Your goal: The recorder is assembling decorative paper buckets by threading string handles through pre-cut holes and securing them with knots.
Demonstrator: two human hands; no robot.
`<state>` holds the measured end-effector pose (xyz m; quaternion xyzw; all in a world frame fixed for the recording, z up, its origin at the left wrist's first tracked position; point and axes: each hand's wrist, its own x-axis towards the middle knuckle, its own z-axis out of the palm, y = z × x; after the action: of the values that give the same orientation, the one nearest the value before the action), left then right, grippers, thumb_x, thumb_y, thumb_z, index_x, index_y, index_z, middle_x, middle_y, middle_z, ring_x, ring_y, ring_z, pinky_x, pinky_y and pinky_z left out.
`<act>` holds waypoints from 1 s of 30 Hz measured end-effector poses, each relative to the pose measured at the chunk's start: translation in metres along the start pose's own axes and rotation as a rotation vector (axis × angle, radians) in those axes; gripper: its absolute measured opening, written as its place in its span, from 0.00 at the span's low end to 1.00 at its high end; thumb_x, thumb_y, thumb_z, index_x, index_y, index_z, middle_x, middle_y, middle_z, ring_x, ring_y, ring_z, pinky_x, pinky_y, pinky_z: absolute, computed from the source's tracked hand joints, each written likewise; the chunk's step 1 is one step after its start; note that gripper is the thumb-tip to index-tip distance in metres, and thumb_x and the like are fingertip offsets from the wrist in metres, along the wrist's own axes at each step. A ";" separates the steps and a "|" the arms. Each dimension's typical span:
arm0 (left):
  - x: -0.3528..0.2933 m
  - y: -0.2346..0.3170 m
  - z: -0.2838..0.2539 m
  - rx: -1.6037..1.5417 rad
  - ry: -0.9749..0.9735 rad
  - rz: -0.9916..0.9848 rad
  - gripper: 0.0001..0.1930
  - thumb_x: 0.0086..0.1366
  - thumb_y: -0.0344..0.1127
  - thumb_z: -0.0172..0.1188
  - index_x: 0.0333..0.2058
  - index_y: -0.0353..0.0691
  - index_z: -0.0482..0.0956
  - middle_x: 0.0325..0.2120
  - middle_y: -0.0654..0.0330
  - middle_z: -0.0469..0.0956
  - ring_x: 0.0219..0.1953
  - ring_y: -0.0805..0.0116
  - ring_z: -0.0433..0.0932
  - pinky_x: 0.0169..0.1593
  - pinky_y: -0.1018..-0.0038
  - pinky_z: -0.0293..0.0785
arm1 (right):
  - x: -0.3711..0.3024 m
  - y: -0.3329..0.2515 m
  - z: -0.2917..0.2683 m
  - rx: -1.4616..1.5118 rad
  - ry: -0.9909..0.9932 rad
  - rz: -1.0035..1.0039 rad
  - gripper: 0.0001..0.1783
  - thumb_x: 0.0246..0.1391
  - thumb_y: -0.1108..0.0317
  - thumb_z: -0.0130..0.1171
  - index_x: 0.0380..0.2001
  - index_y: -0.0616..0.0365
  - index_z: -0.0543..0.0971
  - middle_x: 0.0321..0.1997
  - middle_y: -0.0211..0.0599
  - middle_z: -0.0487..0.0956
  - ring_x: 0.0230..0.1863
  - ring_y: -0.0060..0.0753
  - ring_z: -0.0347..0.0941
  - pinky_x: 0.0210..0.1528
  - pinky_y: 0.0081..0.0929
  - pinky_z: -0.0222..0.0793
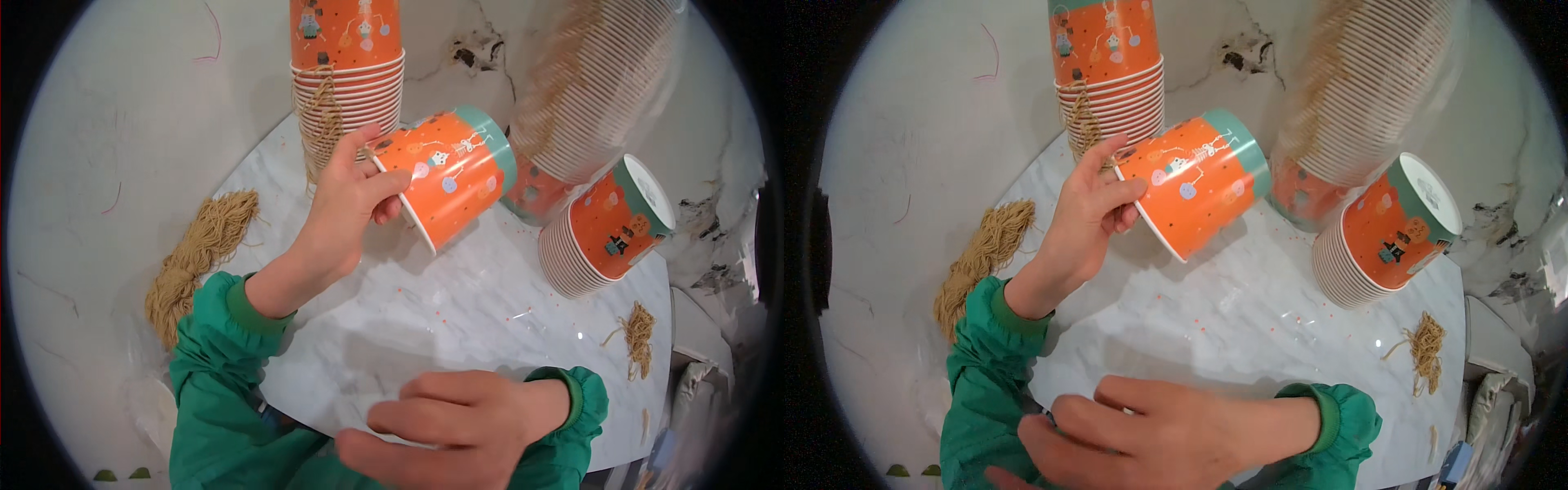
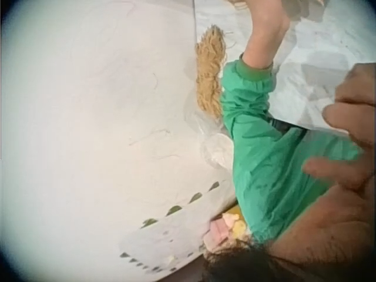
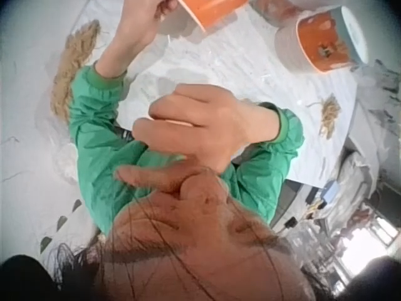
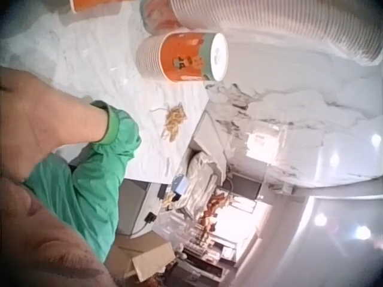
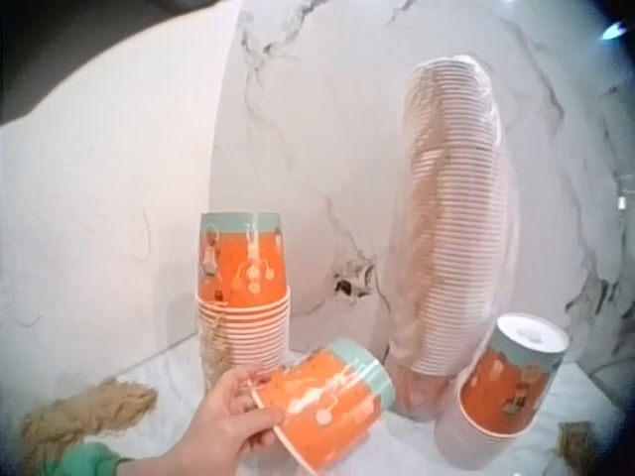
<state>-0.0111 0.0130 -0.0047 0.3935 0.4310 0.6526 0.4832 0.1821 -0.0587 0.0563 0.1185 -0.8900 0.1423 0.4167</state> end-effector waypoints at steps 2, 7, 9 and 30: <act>0.001 -0.002 -0.007 0.010 0.018 0.000 0.37 0.62 0.28 0.61 0.67 0.36 0.54 0.31 0.64 0.74 0.24 0.80 0.69 0.28 0.80 0.62 | -0.003 -0.002 0.002 -0.028 0.086 -0.017 0.21 0.39 0.63 0.74 0.41 0.45 0.86 0.41 0.36 0.77 0.32 0.33 0.71 0.25 0.24 0.65; -0.001 -0.004 -0.004 -0.012 0.012 0.068 0.47 0.62 0.25 0.60 0.72 0.36 0.38 0.33 0.61 0.76 0.28 0.77 0.71 0.30 0.79 0.65 | -0.031 0.013 0.005 -0.044 0.131 0.029 0.15 0.34 0.74 0.76 0.29 0.59 0.82 0.26 0.30 0.75 0.18 0.24 0.68 0.18 0.20 0.61; -0.006 -0.001 0.000 0.001 0.023 0.127 0.47 0.63 0.25 0.59 0.72 0.36 0.37 0.34 0.60 0.76 0.28 0.77 0.71 0.31 0.78 0.67 | -0.047 0.025 -0.005 -0.135 0.109 0.319 0.14 0.48 0.76 0.65 0.40 0.60 0.81 0.27 0.33 0.77 0.21 0.24 0.70 0.20 0.20 0.62; -0.025 -0.063 0.023 0.330 -0.160 0.863 0.44 0.62 0.19 0.58 0.70 0.29 0.41 0.54 0.44 0.72 0.42 0.65 0.83 0.37 0.77 0.79 | -0.088 0.115 0.020 1.481 0.934 1.328 0.09 0.65 0.68 0.43 0.37 0.61 0.72 0.29 0.30 0.69 0.23 0.19 0.59 0.19 0.17 0.48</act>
<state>0.0342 0.0026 -0.0590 0.6574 0.2873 0.6843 0.1304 0.1853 0.0499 -0.0419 -0.2289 -0.2253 0.8679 0.3789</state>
